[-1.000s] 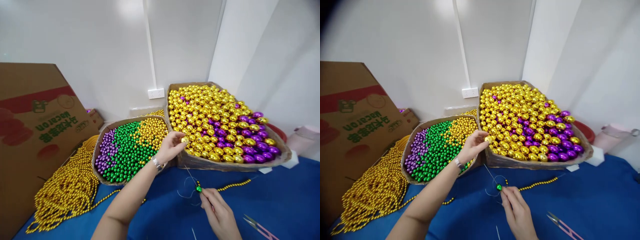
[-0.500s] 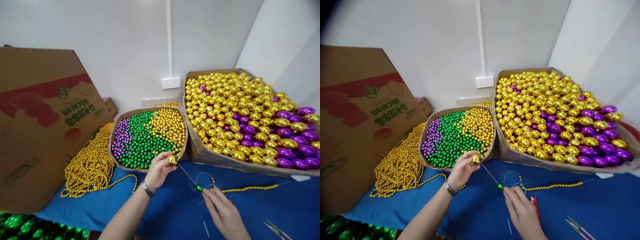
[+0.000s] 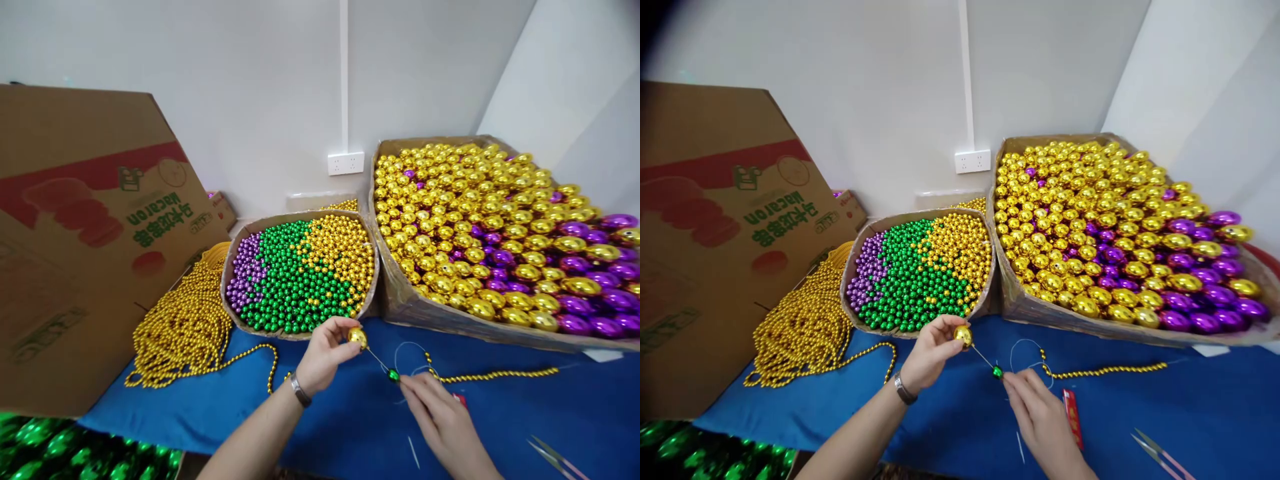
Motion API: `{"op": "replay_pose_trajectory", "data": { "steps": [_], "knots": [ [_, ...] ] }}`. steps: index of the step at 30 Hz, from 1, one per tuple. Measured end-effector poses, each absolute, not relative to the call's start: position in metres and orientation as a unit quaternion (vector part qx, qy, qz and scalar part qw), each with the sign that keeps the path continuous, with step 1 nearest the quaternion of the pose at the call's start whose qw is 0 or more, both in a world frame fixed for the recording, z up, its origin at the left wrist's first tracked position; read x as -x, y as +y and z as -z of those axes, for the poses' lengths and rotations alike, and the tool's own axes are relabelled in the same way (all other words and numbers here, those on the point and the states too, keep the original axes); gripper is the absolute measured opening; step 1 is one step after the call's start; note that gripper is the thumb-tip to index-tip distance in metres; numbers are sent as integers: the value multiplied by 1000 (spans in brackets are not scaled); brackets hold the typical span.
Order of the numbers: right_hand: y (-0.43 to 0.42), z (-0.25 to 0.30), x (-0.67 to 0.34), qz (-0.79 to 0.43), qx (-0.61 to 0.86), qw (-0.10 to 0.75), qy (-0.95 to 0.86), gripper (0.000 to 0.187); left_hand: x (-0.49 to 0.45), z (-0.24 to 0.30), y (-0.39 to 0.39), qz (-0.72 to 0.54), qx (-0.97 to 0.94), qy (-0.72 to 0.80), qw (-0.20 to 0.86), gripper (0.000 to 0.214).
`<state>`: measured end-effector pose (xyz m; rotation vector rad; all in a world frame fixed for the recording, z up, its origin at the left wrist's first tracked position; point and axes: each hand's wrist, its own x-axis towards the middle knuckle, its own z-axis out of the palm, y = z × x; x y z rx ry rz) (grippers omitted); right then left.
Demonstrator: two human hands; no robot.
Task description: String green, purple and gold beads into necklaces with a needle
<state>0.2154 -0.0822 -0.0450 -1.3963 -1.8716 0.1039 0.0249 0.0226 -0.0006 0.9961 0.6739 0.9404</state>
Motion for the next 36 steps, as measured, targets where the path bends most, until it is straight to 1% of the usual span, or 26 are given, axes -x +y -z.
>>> {"op": "replay_pose_trajectory", "data": {
  "steps": [2, 6, 11, 16, 20, 26, 28, 30, 32, 33, 34, 36],
  "knots": [
    [-83, 46, -215, -63, 547, 397, -735, 25, -25, 3, 20, -423, -425, 305, 740, 35],
    [-84, 53, -215, -8, 551, 396, -734, 25, -24, 5, 18, -437, -451, 317, 711, 36],
    [-83, 53, -213, -50, 533, 412, -738, 23, -21, 7, 17, -413, -406, 310, 754, 36],
    [-82, 51, -209, -78, 528, 425, -732, 24, -18, 7, 16, -436, -430, 317, 724, 35],
    [-81, 53, -208, -92, 531, 435, -722, 23, -15, 5, 14, -429, -423, 299, 740, 33],
    [-81, 54, -202, -80, 541, 433, -717, 25, -19, 10, 6, -417, -426, 291, 749, 39],
    [-80, 53, -201, -78, 540, 434, -717, 26, -21, 12, 2, -413, -437, 296, 742, 39],
    [-80, 53, -201, -72, 535, 435, -721, 25, -19, 12, 2, -399, -474, 299, 725, 45],
    [-79, 57, -203, -64, 528, 437, -725, 24, -8, 8, 11, -401, -537, 325, 668, 45],
    [-78, 59, -206, -60, 525, 438, -727, 24, 2, 4, 20, -414, -575, 355, 610, 40],
    [-78, 62, -209, -59, 522, 438, -729, 25, 15, -1, 31, -426, -617, 398, 529, 35],
    [-78, 69, -215, -59, 515, 435, -736, 27, 49, -13, 59, -405, -692, 511, 311, 26]
  ]
}}
